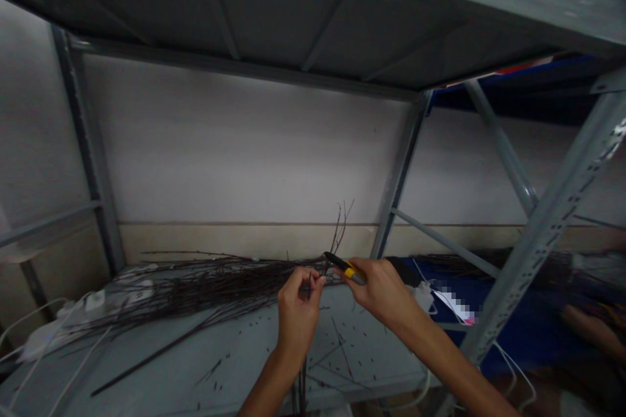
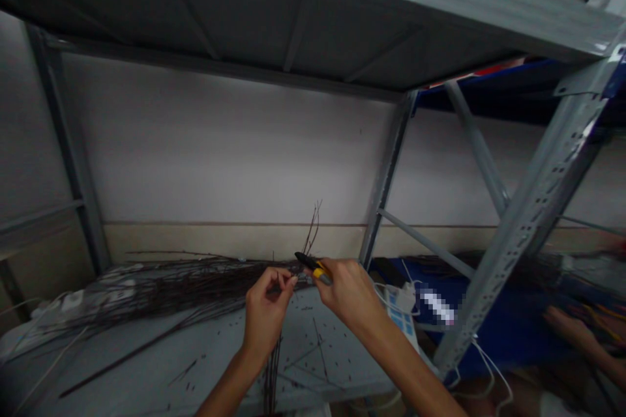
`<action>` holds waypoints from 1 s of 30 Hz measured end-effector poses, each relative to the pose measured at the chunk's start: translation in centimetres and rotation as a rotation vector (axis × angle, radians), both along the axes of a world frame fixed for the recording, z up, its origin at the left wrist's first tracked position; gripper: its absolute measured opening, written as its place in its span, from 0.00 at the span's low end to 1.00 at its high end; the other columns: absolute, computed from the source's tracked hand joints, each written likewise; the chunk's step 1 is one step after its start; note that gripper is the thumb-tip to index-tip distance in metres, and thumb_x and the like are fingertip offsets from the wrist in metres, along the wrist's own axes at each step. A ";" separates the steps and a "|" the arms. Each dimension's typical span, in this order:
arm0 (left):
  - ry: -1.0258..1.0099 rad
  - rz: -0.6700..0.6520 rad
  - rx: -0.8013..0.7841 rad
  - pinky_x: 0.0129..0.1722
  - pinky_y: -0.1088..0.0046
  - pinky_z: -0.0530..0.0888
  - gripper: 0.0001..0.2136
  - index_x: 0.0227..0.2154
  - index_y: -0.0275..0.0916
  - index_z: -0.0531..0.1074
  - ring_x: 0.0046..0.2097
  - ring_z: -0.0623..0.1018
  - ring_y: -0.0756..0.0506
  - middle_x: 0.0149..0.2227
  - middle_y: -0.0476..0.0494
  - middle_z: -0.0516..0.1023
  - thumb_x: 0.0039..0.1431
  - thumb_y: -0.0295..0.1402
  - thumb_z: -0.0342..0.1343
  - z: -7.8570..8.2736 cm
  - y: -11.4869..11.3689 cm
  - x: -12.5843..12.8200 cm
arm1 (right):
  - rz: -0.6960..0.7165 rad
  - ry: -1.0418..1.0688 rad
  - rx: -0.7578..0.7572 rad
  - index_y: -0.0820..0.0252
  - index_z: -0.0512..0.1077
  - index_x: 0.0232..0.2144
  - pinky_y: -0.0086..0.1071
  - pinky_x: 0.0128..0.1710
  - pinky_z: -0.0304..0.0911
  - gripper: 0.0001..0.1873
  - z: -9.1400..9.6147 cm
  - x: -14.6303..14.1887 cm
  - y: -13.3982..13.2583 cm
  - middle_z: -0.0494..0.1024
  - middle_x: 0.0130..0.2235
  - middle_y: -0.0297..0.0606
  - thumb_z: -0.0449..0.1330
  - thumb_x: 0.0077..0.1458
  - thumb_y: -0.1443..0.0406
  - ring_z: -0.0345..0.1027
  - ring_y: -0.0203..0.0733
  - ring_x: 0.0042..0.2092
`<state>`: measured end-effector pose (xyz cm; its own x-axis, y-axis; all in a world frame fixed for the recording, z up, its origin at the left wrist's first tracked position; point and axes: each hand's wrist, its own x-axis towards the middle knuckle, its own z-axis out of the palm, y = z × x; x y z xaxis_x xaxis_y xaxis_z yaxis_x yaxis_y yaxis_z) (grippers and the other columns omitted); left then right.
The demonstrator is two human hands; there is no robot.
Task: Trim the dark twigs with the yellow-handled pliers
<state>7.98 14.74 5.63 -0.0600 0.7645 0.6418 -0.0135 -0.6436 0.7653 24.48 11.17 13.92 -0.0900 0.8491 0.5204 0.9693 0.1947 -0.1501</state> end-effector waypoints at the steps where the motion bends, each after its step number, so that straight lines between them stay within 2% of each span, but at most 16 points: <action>1: 0.006 0.003 -0.003 0.37 0.74 0.71 0.07 0.29 0.41 0.70 0.35 0.75 0.46 0.31 0.48 0.75 0.63 0.34 0.58 -0.1 0.1 0.0 | 0.009 0.017 0.001 0.55 0.80 0.34 0.32 0.34 0.61 0.14 -0.1 0.0 0.1 0.85 0.33 0.43 0.57 0.63 0.57 0.79 0.49 0.36; 6: -0.009 0.001 -0.036 0.36 0.75 0.71 0.09 0.29 0.40 0.68 0.35 0.75 0.47 0.31 0.48 0.74 0.64 0.36 0.58 -0.4 0.4 0.0 | 0.008 0.083 0.030 0.55 0.79 0.32 0.32 0.33 0.60 0.13 -0.2 0.2 0.1 0.83 0.30 0.41 0.57 0.62 0.58 0.78 0.47 0.32; 9: -0.068 -0.016 -0.078 0.36 0.76 0.72 0.11 0.28 0.40 0.66 0.35 0.75 0.47 0.31 0.49 0.74 0.63 0.37 0.58 -0.2 0.6 0.0 | 0.003 0.162 0.052 0.56 0.76 0.29 0.33 0.33 0.60 0.17 0.5 0.5 -0.1 0.81 0.27 0.40 0.56 0.62 0.54 0.76 0.46 0.30; 12: -0.120 -0.051 -0.104 0.34 0.76 0.72 0.13 0.27 0.41 0.63 0.35 0.75 0.47 0.32 0.48 0.74 0.63 0.38 0.59 0.0 0.6 0.1 | -0.002 0.335 0.065 0.56 0.74 0.27 0.34 0.33 0.62 0.20 1.4 0.7 0.1 0.80 0.27 0.39 0.57 0.60 0.49 0.75 0.47 0.31; 17: -0.143 -0.102 -0.132 0.35 0.74 0.74 0.14 0.27 0.41 0.62 0.35 0.77 0.46 0.32 0.47 0.74 0.62 0.40 0.60 0.2 0.3 0.6 | 0.164 0.654 0.023 0.59 0.77 0.36 0.38 0.41 0.68 0.17 2.5 0.6 1.5 0.83 0.39 0.44 0.64 0.53 0.52 0.77 0.50 0.39; 20: -0.166 -0.145 -0.144 0.36 0.72 0.75 0.16 0.26 0.41 0.61 0.34 0.78 0.46 0.31 0.48 0.74 0.61 0.41 0.61 0.3 0.3 0.9 | 0.215 0.783 0.016 0.60 0.75 0.34 0.38 0.37 0.69 0.16 2.8 0.2 2.6 0.83 0.38 0.44 0.67 0.49 0.55 0.76 0.48 0.37; 25: -0.295 -0.318 -0.235 0.34 0.72 0.77 0.17 0.29 0.41 0.60 0.34 0.80 0.45 0.31 0.48 0.75 0.59 0.43 0.62 0.8 0.6 0.5 | 0.218 0.819 0.039 0.59 0.71 0.31 0.33 0.29 0.64 0.13 2.6 -0.4 3.8 0.78 0.29 0.36 0.65 0.48 0.57 0.70 0.42 0.28; 28: -0.355 -0.369 -0.283 0.33 0.71 0.78 0.17 0.32 0.41 0.61 0.35 0.81 0.45 0.33 0.48 0.75 0.58 0.43 0.64 0.9 1.1 -0.1 | 0.219 0.806 0.039 0.58 0.69 0.32 0.34 0.30 0.63 0.11 2.5 -0.7 3.6 0.77 0.28 0.34 0.63 0.50 0.58 0.69 0.41 0.28; 30: -0.379 -0.382 -0.296 0.34 0.70 0.79 0.19 0.34 0.40 0.62 0.37 0.81 0.45 0.35 0.47 0.75 0.53 0.40 0.69 0.8 1.6 -0.4 | 0.222 0.780 0.067 0.57 0.69 0.32 0.35 0.32 0.63 0.10 2.5 -0.8 3.3 0.77 0.29 0.34 0.63 0.51 0.58 0.69 0.42 0.30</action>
